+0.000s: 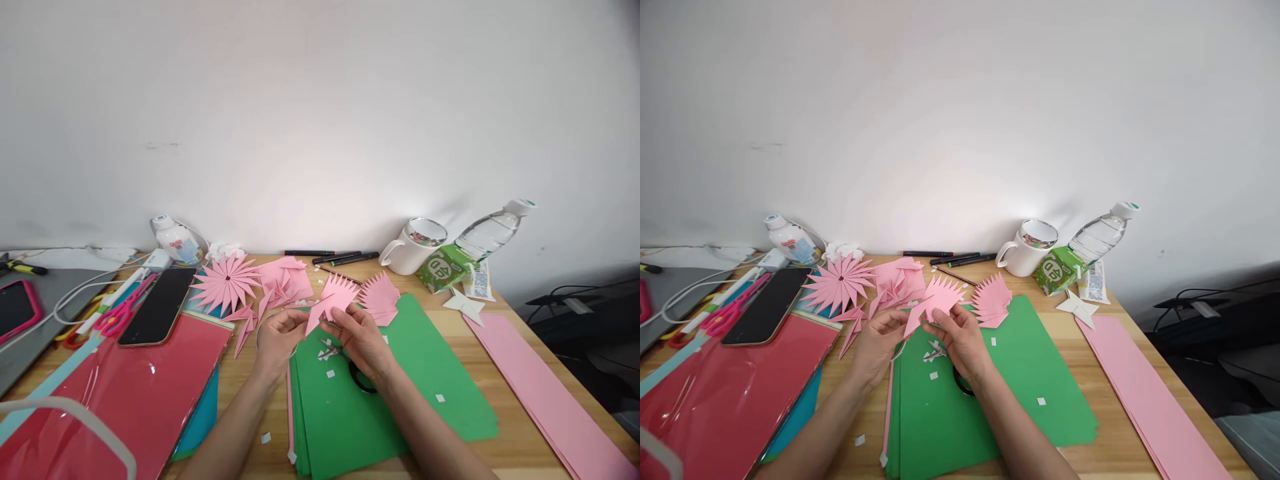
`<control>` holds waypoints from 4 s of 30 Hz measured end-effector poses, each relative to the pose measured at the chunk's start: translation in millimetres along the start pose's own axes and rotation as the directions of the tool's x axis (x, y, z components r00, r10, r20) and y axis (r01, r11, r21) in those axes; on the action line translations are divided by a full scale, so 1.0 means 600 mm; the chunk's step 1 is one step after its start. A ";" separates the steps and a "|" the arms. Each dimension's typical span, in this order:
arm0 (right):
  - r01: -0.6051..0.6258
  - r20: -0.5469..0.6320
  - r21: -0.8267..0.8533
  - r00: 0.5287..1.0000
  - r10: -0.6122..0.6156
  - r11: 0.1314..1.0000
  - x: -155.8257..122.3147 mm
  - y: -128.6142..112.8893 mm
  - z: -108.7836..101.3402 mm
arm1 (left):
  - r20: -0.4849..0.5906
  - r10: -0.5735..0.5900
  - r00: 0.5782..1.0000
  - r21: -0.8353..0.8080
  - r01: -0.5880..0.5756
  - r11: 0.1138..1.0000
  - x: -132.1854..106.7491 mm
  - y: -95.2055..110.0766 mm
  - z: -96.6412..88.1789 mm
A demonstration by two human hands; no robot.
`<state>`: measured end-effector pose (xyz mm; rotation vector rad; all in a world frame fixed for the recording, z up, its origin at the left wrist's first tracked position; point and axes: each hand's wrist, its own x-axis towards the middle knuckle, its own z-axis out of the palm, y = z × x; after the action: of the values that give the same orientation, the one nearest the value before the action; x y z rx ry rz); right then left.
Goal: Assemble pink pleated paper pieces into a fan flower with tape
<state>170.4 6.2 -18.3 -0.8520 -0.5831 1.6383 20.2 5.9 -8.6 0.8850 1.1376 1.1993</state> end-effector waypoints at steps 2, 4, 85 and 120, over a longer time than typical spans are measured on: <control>0.022 -0.029 -0.033 0.999 -0.023 0.999 0.000 0.003 0.000 | 0.006 0.033 0.999 0.070 -0.033 0.997 -0.002 -0.006 -0.001; 0.036 -0.039 -0.074 0.998 -0.039 0.997 0.001 0.006 -0.001 | 0.008 0.045 0.999 0.134 -0.046 0.990 -0.003 -0.007 -0.002; 0.148 0.009 -0.337 0.988 -0.154 0.930 -0.007 0.002 0.010 | -0.026 0.172 0.985 0.207 -0.163 0.965 0.004 0.005 -0.026; 0.059 -0.029 -0.324 0.997 -0.072 0.944 -0.007 0.020 0.007 | -0.136 0.201 0.970 0.211 -0.170 0.963 -0.001 0.004 -0.016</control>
<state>160.1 -0.3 -23.9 -1.0901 -0.8581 1.4825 10.3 5.2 -8.1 1.0833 1.3413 1.3435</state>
